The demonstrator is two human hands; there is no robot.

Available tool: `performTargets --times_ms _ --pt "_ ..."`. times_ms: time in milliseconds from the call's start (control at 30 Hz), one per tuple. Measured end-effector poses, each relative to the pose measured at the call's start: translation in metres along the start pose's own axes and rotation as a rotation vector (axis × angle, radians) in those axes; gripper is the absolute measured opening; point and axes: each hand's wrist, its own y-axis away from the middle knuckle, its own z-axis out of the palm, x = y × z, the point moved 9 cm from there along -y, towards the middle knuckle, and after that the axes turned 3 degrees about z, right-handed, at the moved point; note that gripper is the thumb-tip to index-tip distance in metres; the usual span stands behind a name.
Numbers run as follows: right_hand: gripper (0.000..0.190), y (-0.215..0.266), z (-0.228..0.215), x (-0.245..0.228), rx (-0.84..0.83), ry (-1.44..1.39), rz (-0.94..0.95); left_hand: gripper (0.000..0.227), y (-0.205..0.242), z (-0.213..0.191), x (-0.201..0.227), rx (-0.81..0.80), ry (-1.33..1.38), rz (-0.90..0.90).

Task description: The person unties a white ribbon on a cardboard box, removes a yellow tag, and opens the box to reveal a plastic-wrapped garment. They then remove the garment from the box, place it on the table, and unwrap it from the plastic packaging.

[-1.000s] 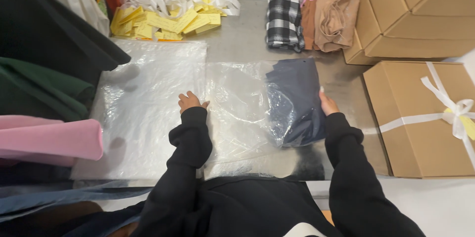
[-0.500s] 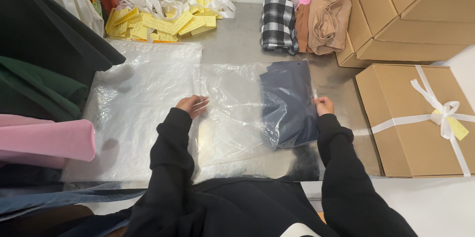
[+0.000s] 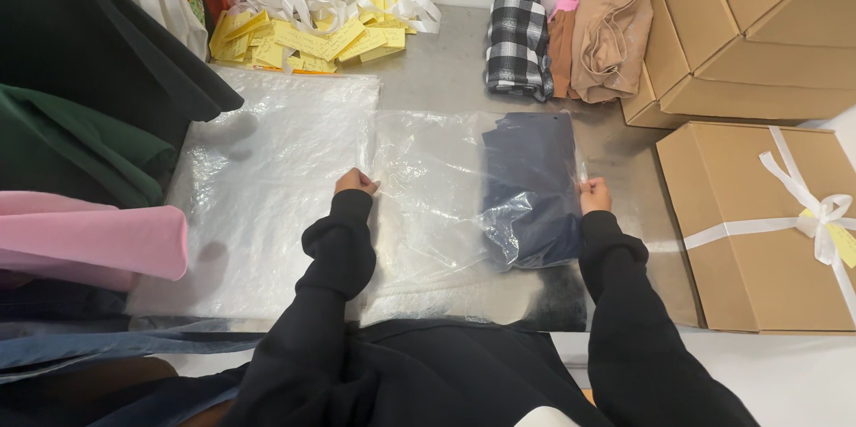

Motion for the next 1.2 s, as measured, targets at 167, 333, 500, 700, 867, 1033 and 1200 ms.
performTargets --times_ms 167,333,500,700,867,1033,1200 --pt "0.023 -0.005 0.005 -0.004 -0.038 0.028 -0.041 0.056 0.026 -0.034 0.032 0.066 0.024 -0.002" --pt "0.021 -0.012 0.010 0.007 -0.050 0.032 -0.038 0.063 0.025 -0.022 0.025 0.018 0.066 -0.091" --pt "0.020 -0.003 0.006 0.004 -0.044 -0.010 -0.034 0.048 0.019 -0.016 0.013 0.054 0.097 -0.145" --pt "0.021 -0.009 0.007 0.011 0.000 0.012 -0.007 0.070 0.022 -0.011 0.016 0.057 0.183 -0.112" --pt "0.015 -0.013 0.012 0.026 0.043 -0.118 0.041 0.054 0.015 -0.001 0.015 0.069 0.037 -0.112" --pt "0.015 0.013 -0.012 -0.005 0.025 -0.426 0.069 0.063 0.027 0.008 0.021 0.108 -0.030 -0.203" --pt "0.010 0.040 -0.031 -0.048 -0.106 -0.690 0.093 0.071 0.024 0.033 0.025 0.232 -0.209 -0.036"
